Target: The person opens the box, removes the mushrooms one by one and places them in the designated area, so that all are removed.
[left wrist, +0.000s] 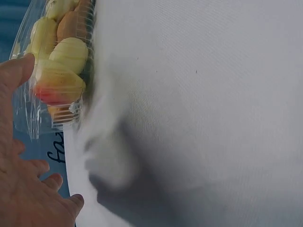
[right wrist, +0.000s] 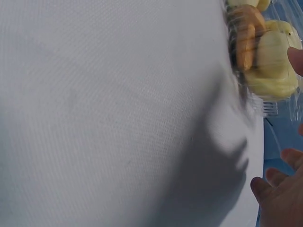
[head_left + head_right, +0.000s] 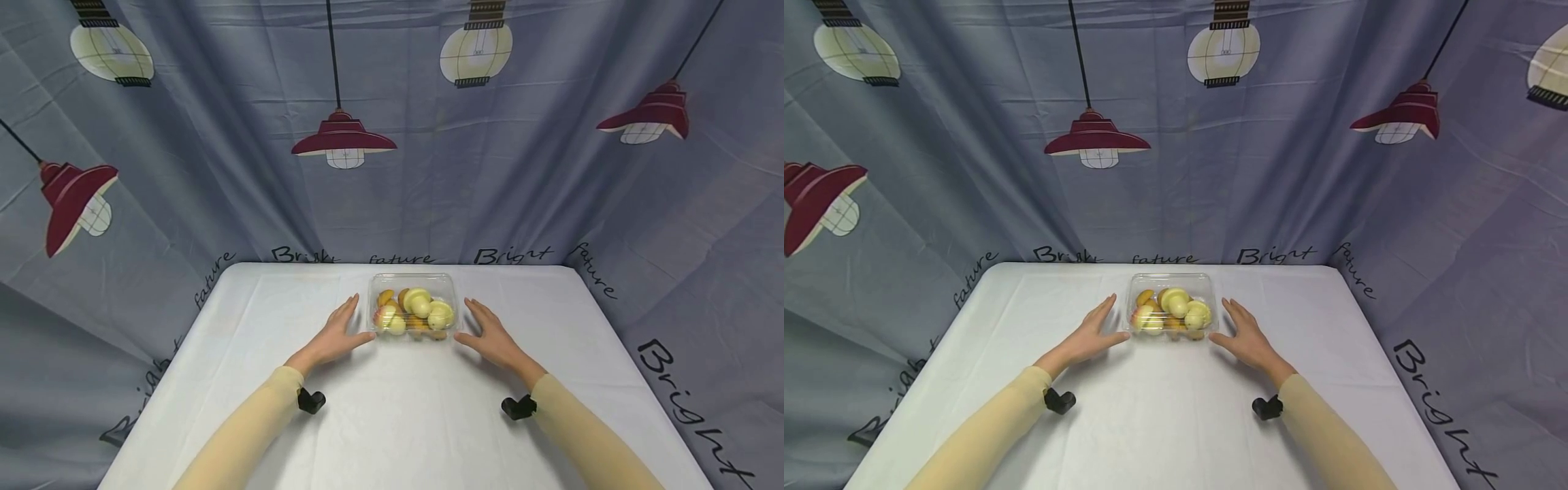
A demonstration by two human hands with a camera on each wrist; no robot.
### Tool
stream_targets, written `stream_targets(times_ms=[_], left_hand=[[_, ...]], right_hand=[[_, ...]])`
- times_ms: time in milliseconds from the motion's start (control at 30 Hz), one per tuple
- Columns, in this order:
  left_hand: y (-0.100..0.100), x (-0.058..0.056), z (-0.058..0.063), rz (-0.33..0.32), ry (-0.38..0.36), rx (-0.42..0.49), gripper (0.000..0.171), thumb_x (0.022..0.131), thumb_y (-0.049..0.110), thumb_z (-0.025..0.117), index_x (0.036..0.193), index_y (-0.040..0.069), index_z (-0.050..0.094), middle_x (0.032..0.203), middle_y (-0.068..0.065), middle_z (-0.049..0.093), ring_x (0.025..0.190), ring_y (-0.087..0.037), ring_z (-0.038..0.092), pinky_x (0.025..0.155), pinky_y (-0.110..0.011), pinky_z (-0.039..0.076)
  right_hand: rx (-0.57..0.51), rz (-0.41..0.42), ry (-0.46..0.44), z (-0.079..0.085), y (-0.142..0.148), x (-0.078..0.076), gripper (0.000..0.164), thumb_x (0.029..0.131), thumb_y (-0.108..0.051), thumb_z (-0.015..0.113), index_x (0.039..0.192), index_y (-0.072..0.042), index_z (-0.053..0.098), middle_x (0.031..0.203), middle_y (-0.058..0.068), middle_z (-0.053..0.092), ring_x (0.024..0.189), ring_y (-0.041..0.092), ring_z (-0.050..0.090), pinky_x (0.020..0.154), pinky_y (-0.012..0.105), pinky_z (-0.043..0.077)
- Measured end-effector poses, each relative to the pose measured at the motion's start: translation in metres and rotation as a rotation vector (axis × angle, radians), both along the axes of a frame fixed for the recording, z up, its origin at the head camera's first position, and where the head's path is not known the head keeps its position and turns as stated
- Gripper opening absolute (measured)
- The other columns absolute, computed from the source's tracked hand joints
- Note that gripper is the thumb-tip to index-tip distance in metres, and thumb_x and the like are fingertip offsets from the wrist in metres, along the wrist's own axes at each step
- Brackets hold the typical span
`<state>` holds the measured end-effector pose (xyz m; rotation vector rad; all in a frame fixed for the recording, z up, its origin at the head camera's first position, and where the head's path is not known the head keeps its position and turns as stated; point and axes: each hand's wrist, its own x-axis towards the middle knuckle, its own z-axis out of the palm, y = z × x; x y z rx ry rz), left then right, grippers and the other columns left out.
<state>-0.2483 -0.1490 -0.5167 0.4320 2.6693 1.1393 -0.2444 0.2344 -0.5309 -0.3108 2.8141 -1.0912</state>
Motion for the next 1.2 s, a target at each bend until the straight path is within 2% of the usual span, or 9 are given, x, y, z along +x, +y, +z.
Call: stream_targets(times_ms=[267, 533, 800, 1033, 1200], left_hand=[[0.008, -0.001, -0.001, 0.005, -0.016, 0.041, 0.101, 0.093, 0.052, 0.07, 0.167, 0.022, 0.01, 0.171, -0.011, 0.009, 0.156, -0.035, 0.007, 0.123, -0.063, 0.015], [0.013, -0.003, -0.003, 0.016, -0.023, 0.048, 0.096, 0.095, 0.053, 0.068, 0.167, 0.022, 0.012, 0.171, -0.011, 0.011, 0.156, -0.034, 0.009, 0.124, -0.059, 0.014], [0.014, -0.003, -0.005, 0.013, -0.027, 0.085, 0.091, 0.096, 0.049, 0.067, 0.166, 0.019, 0.017, 0.17, -0.014, 0.015, 0.155, -0.037, 0.012, 0.123, -0.062, 0.015], [0.015, -0.002, -0.006, 0.032, -0.055, 0.086, 0.09, 0.096, 0.049, 0.066, 0.166, 0.023, 0.016, 0.17, -0.01, 0.016, 0.155, -0.033, 0.013, 0.125, -0.057, 0.015], [0.016, -0.002, -0.006, 0.027, -0.052, 0.117, 0.089, 0.097, 0.045, 0.067, 0.166, 0.018, 0.018, 0.169, -0.011, 0.019, 0.155, -0.033, 0.016, 0.125, -0.054, 0.017]], right_hand=[[-0.028, -0.009, -0.002, -0.007, -0.001, -0.002, 0.09, 0.095, -0.047, 0.069, 0.165, -0.013, 0.022, 0.168, 0.022, 0.016, 0.152, 0.046, 0.012, 0.118, 0.072, 0.013], [-0.063, -0.016, -0.007, -0.009, -0.003, 0.0, 0.088, 0.096, -0.046, 0.068, 0.164, -0.013, 0.024, 0.167, 0.021, 0.019, 0.152, 0.045, 0.013, 0.12, 0.069, 0.013], [-0.107, -0.023, -0.002, -0.011, -0.006, 0.0, 0.086, 0.096, -0.05, 0.066, 0.164, -0.014, 0.026, 0.167, 0.018, 0.021, 0.152, 0.043, 0.015, 0.121, 0.067, 0.015], [-0.129, -0.016, 0.028, -0.013, -0.008, 0.0, 0.084, 0.097, -0.047, 0.066, 0.163, -0.013, 0.027, 0.166, 0.019, 0.024, 0.152, 0.043, 0.018, 0.121, 0.067, 0.016], [-0.14, -0.023, 0.024, -0.013, -0.01, 0.0, 0.083, 0.098, -0.046, 0.067, 0.164, -0.014, 0.027, 0.166, 0.019, 0.024, 0.152, 0.043, 0.018, 0.121, 0.066, 0.015]])
